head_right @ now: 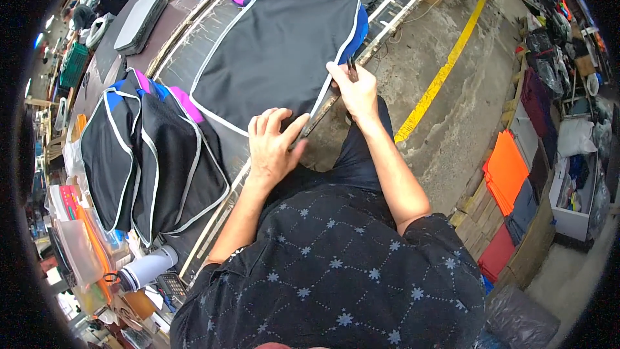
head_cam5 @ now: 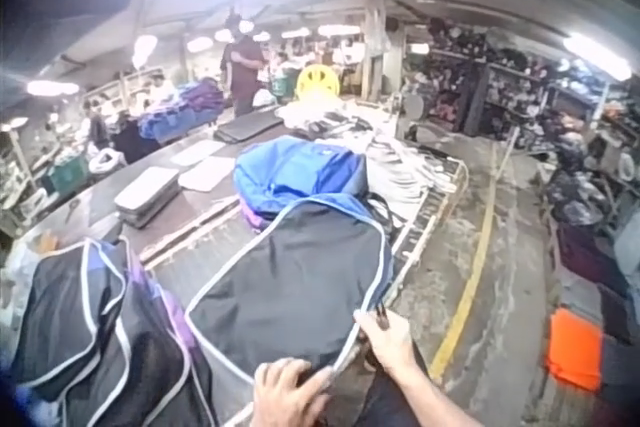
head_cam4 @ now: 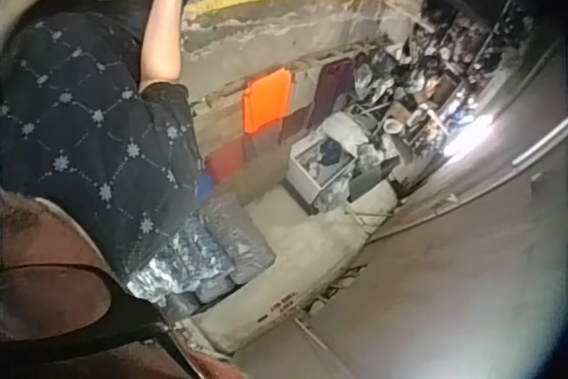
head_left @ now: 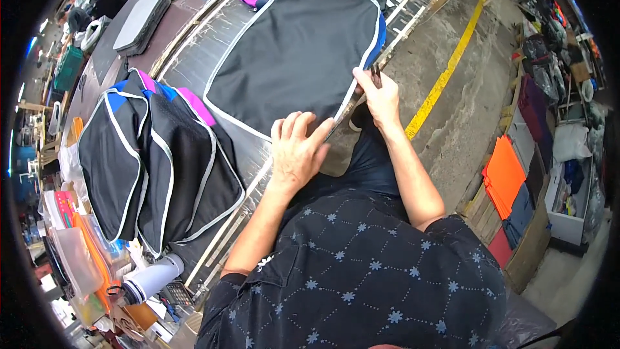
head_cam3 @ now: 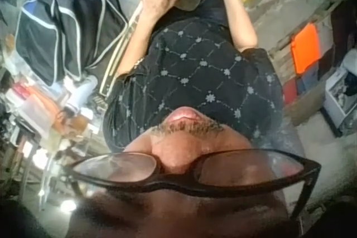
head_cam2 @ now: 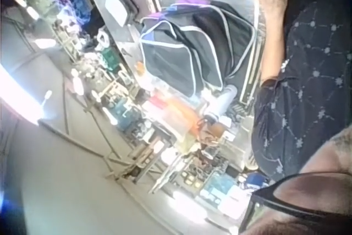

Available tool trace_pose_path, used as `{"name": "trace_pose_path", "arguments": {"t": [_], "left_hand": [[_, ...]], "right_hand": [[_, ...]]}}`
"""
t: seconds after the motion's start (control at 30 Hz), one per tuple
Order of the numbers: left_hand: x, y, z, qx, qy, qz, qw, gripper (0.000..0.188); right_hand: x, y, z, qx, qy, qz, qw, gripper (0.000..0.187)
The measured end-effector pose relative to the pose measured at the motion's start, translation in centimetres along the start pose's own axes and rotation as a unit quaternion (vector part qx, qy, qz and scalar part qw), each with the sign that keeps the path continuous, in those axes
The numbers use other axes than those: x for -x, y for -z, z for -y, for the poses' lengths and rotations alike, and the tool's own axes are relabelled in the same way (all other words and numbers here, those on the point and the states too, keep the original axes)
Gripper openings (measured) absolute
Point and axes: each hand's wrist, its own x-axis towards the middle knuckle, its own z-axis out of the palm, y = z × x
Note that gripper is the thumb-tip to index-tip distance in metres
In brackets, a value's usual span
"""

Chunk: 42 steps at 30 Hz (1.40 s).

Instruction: Inspecting and assembling components of a backpack, specifically checking zipper alignment and trimming excess threads.

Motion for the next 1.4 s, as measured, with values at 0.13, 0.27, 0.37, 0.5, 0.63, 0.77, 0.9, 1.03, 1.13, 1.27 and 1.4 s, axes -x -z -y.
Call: {"name": "trace_pose_path", "arguments": {"t": [0.13, 0.27, 0.37, 0.5, 0.63, 0.77, 0.9, 1.03, 1.13, 1.27, 1.4], "left_hand": [[1.1, 1.6, 3.0, -0.017, 0.006, -0.048, 0.999, 0.043], [1.8, 5.4, 4.1, -0.053, 0.041, -0.058, 0.996, 0.038], [2.2, 5.5, 3.9, -0.041, 0.042, -0.021, 0.998, 0.036], [1.1, 5.0, 1.8, 0.025, 0.077, -0.01, 0.997, 0.027], [-1.3, 2.8, 1.7, 0.045, 0.08, -0.053, 0.994, 0.017], [-3.0, 1.2, 1.6, 0.093, 0.112, -0.071, 0.987, 0.011], [-2.9, 0.5, 1.6, 0.086, 0.134, -0.063, 0.985, 0.013], [-2.9, 0.0, 1.6, 0.055, 0.091, -0.074, 0.992, 0.007], [-3.2, -0.5, 1.1, 0.17, 0.209, -0.04, 0.962, 0.007], [-2.1, -1.9, 3.0, 0.342, 0.29, -0.03, 0.894, 0.011], [-1.9, -1.9, 2.9, 0.355, 0.31, -0.016, 0.882, 0.01]], "right_hand": [[-0.2, -2.0, -1.1, -0.019, -0.011, 0.05, 0.999, 0.025], [3.0, -4.0, -1.2, -0.122, -0.081, 0.108, 0.983, 0.019], [4.8, -3.9, -1.2, -0.134, -0.113, 0.124, 0.977, 0.021], [5.5, -3.6, -1.1, -0.093, -0.074, 0.131, 0.984, 0.026], [4.9, -3.3, -0.5, -0.085, -0.079, 0.104, 0.988, 0.028], [3.8, -3.5, -1.3, -0.094, -0.066, 0.12, 0.986, 0.022], [4.2, -3.8, -1.8, -0.111, -0.05, 0.128, 0.984, 0.022], [4.6, -3.3, -1.6, -0.094, -0.043, 0.121, 0.987, 0.019], [4.3, -2.8, -2.1, -0.043, 0.01, 0.119, 0.992, 0.019], [4.7, -3.1, -1.3, 0.025, 0.061, 0.119, 0.991, 0.023], [5.3, -2.7, 0.0, 0.04, 0.049, 0.122, 0.99, 0.024]]}}
